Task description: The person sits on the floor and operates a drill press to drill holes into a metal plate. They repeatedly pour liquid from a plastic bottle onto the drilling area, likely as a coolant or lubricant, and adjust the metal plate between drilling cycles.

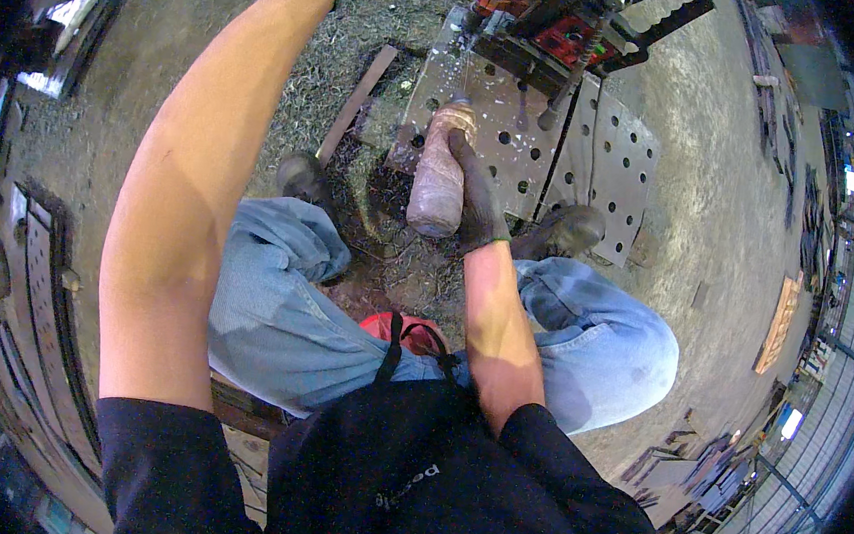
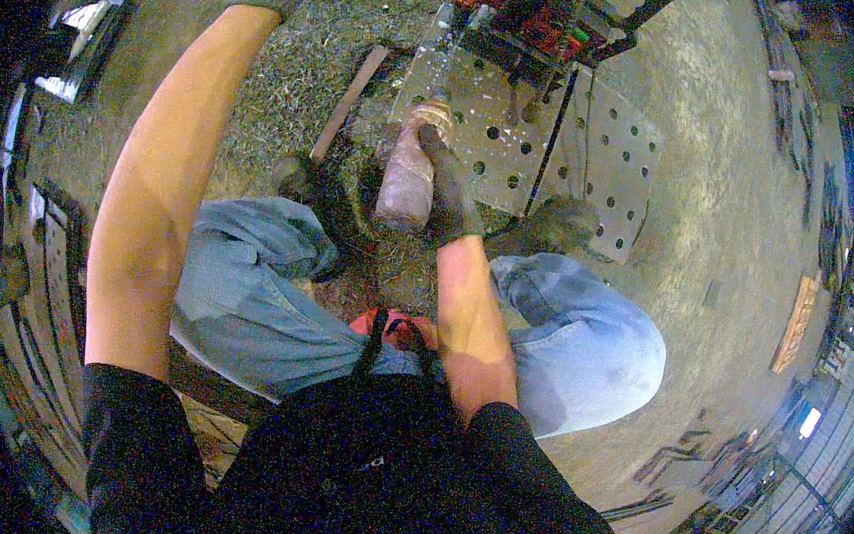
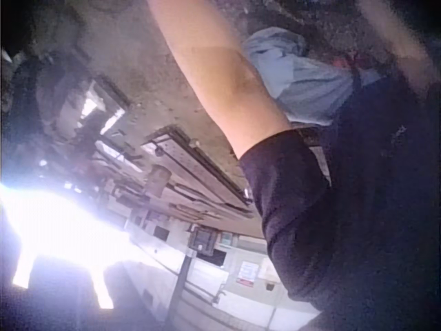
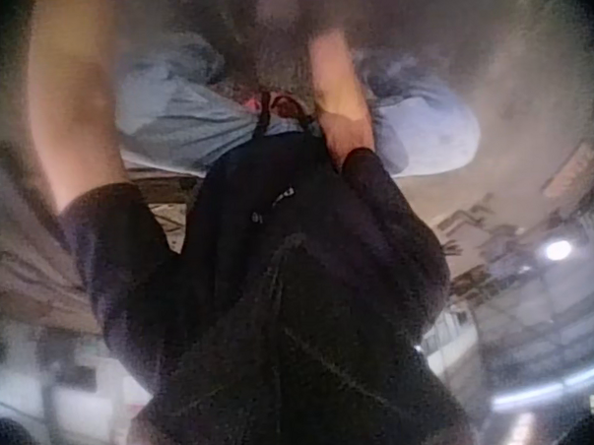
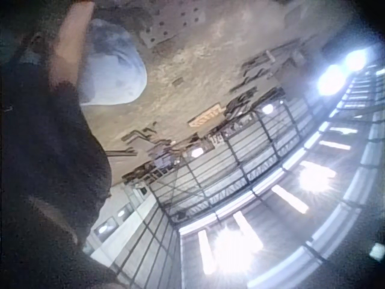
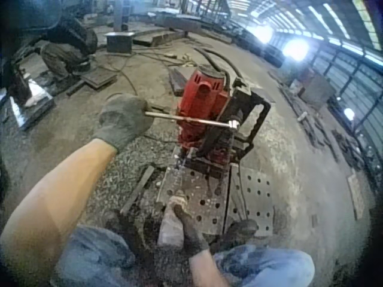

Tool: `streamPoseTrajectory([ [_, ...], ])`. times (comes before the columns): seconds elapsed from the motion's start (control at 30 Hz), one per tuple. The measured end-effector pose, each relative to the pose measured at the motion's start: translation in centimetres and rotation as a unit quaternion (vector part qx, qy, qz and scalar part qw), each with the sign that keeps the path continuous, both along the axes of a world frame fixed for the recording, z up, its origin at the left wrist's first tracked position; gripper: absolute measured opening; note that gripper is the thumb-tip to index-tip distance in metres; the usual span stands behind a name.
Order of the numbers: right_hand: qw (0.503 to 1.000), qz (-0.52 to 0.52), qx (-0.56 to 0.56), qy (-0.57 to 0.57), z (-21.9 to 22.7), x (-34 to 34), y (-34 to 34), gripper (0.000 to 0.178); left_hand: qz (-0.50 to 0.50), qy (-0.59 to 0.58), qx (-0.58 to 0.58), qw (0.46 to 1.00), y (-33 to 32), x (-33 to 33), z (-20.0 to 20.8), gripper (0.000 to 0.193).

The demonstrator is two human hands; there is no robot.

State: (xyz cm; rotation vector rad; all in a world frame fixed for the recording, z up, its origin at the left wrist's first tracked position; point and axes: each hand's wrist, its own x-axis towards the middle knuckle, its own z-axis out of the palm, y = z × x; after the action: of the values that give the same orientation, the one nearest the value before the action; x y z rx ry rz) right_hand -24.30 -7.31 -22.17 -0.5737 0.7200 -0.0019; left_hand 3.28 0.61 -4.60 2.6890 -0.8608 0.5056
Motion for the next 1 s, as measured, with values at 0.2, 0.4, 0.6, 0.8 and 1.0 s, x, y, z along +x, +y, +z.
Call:
streamPoseTrajectory([
  [0.2, 0.999, 0.003, 0.033, -0.008, 0.5, -0.2, -0.1, 0.04, -0.001, -0.009, -0.008, 1.0, -0.2, 0.0, -0.4, 0.026],
  [0.4, 1.0, -0.006, -0.005, -0.007, -1.0, -0.4, -0.3, 0.04, 0.009, 0.001, -0.001, 1.0, -0.6, -0.1, -0.4, 0.026],
  [0.6, 1.0, 0.011, 0.001, 0.014, 0.0, -0.3, -0.4, 0.035, 0.003, -0.013, -0.028, 1.0, -0.2, -0.6, -0.2, 0.025],
  [0.8, 0.999, -0.014, 0.049, -0.011, -0.3, -0.2, -0.3, 0.033, 0.014, -0.01, -0.003, 1.0, -0.5, 0.2, -0.6, 0.023],
  [1.0, 0.999, -0.017, 0.027, -0.006, -0.1, -0.1, -0.3, 0.037, 0.021, -0.05, -0.015, 0.998, 0.2, 0.1, -0.8, 0.024],
])
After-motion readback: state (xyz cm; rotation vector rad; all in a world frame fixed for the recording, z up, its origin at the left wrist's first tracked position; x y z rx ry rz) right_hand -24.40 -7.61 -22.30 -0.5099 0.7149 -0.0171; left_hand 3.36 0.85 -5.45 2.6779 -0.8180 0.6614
